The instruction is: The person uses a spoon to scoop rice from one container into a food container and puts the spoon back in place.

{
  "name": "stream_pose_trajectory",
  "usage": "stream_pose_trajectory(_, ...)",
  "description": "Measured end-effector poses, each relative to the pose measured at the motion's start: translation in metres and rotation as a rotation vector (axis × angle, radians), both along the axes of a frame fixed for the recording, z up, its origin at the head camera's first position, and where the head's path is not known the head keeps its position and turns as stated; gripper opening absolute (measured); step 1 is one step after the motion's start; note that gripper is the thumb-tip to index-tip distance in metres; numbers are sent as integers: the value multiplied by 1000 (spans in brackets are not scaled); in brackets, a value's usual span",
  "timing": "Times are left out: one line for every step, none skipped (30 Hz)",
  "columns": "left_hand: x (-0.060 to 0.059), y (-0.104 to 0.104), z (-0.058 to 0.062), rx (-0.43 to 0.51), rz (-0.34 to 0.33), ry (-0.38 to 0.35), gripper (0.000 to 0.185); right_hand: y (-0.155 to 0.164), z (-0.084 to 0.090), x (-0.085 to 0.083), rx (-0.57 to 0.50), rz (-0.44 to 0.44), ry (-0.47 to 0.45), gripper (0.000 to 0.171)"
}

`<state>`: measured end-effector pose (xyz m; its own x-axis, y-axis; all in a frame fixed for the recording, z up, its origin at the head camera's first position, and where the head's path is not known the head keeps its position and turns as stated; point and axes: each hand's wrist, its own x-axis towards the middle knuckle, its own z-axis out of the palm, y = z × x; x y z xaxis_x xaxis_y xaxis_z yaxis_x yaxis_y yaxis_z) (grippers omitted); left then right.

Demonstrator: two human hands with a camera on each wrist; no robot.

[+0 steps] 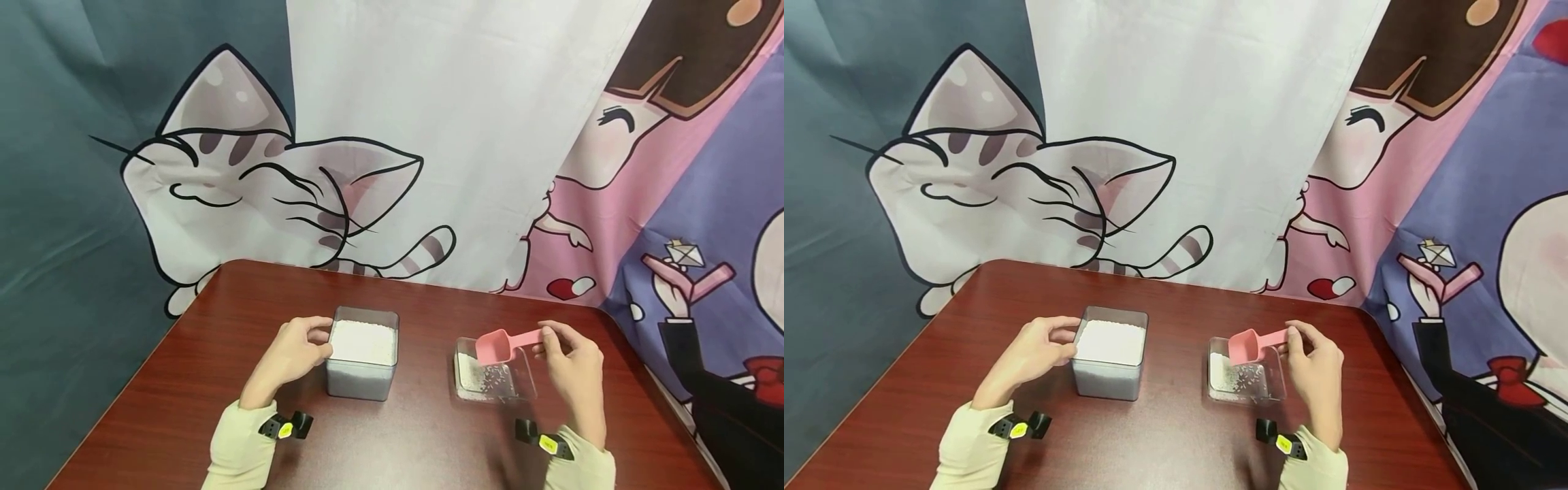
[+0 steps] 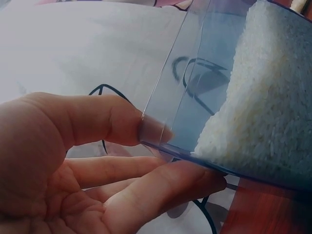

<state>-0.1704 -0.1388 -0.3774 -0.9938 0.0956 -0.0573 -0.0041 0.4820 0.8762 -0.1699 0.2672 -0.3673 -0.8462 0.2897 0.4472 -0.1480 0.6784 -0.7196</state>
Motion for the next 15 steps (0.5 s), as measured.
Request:
stream_pose_trajectory(0,0,0,3,-2,2,51,0,1,0,-33,5,-7,16)
stream_pose_trajectory(0,0,0,5,-6,4,51,0,1,0,-65,7,-15,17)
stream_pose_trajectory(0,0,0,6,-7,8,50,-1,2,1,-96,7,-22,17)
stream_pose_trajectory(1,0,0,8,-7,8,50,-1,3,1,-130,11,-26,18)
stream_pose_trajectory(1,0,0,11,-5,8,50,-2,4,1,-159,11,-31,19)
stream_pose_trajectory(1,0,0,11,-7,10,51,-3,5,1,-189,14,-32,20)
stream_pose_trajectory(1,0,0,13,-4,9,50,-4,5,1,-224,19,-30,21)
stream_pose_trajectory(1,0,0,14,-4,10,50,-5,6,1,-261,23,-27,22)
stream_pose_trajectory(1,0,1,17,-2,11,50,-7,7,1,-296,27,-24,22)
stream_pose_trajectory(1,0,1,18,-4,11,50,-8,8,1,-336,32,-19,23)
stream_pose_trajectory(1,0,1,22,-3,12,50,-10,9,1,-369,33,-15,24)
stream_pose_trajectory(1,0,1,22,-4,13,50,-11,10,1,-408,37,-13,24)
stream_pose_trajectory(1,0,1,25,-3,11,50,-13,11,2,-448,42,-10,25)
stream_pose_trajectory(1,-1,1,26,-5,10,51,-15,12,2,-481,47,-8,25)
stream_pose_trajectory(2,-1,1,26,-4,8,51,-17,13,3,-505,47,-8,26)
